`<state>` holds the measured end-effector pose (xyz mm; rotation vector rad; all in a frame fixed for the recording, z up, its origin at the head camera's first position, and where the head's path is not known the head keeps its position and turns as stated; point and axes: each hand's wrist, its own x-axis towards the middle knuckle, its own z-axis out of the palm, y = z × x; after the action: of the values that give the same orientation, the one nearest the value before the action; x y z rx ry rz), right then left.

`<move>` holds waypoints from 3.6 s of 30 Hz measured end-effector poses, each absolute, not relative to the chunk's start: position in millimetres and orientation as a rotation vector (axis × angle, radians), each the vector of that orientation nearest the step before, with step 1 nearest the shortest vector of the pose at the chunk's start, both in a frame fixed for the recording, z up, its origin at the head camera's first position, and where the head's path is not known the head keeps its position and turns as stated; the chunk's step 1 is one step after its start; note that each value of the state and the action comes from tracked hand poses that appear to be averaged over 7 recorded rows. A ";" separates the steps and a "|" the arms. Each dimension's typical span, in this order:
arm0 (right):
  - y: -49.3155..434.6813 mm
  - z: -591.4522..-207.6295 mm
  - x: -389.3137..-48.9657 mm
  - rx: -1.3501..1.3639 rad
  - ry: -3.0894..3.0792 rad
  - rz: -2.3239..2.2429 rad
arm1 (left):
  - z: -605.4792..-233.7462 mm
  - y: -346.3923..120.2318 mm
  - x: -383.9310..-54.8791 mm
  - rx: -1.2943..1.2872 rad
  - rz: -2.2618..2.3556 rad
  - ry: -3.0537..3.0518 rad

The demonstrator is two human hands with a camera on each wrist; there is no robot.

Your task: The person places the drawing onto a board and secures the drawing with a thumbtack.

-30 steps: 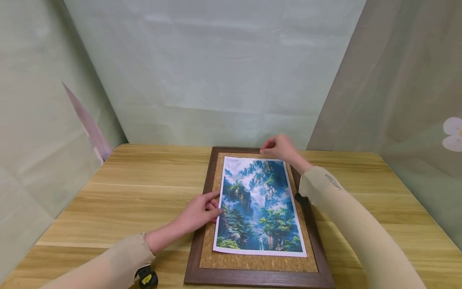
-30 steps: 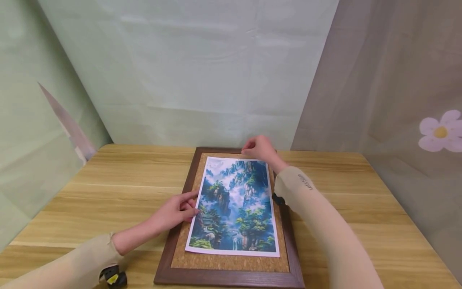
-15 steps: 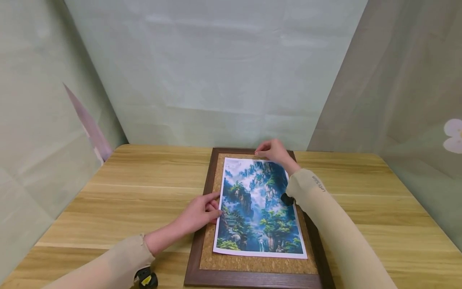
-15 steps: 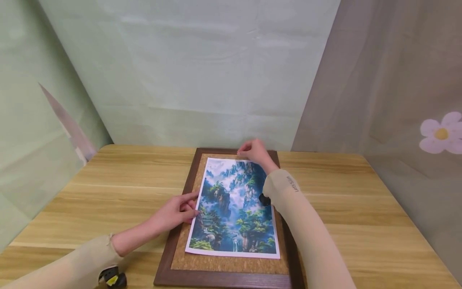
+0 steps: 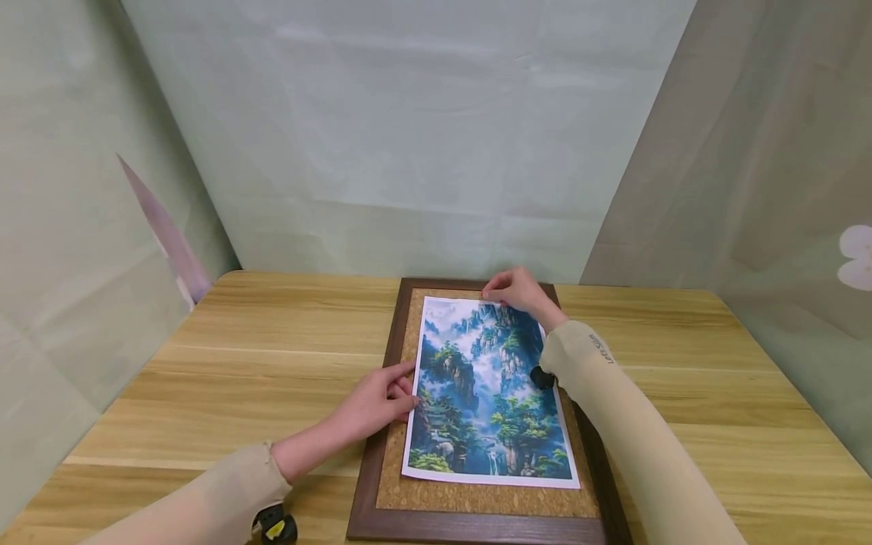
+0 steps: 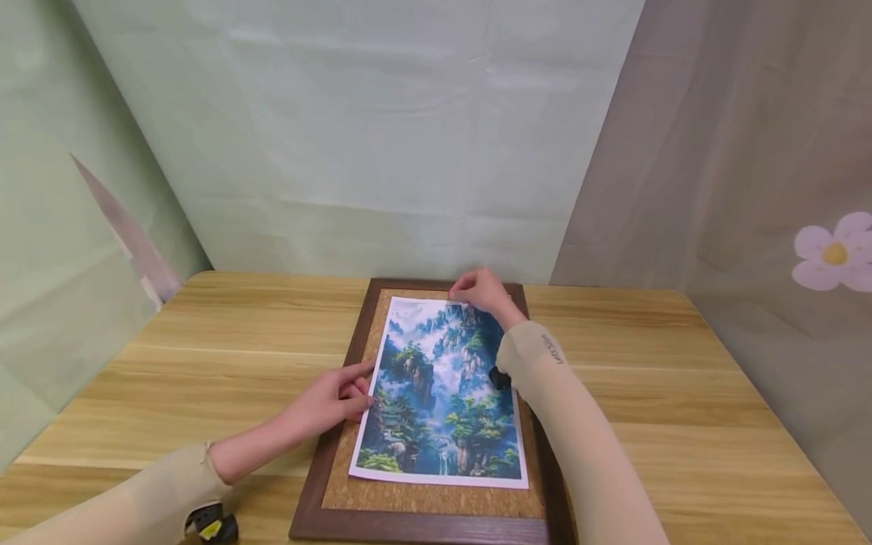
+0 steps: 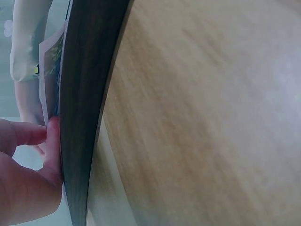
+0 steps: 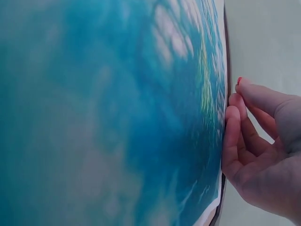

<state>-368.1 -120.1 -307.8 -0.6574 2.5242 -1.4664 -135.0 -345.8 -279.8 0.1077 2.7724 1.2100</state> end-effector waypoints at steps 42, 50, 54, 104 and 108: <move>-121.0 -300.3 -369.2 -0.713 2.534 -1.300 | -277.2 -344.5 -138.3 0.107 1.189 2.778; -122.2 -298.2 -373.2 -0.714 2.528 -1.294 | -274.1 -344.3 -138.1 0.116 1.209 2.756; -123.5 -297.4 -375.0 -0.700 2.532 -1.287 | -273.5 -345.3 -138.1 0.131 1.193 2.763; -129.7 -299.5 -374.3 -0.852 2.579 -1.221 | -272.8 -352.0 -130.8 0.097 1.202 2.733; -127.2 -300.0 -375.5 -0.870 2.568 -1.232 | -272.8 -350.9 -131.7 0.107 1.203 2.732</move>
<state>-375.5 -127.2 -300.0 -0.8698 2.5683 -1.2317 -131.7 -350.9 -272.8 0.1074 2.7317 1.2032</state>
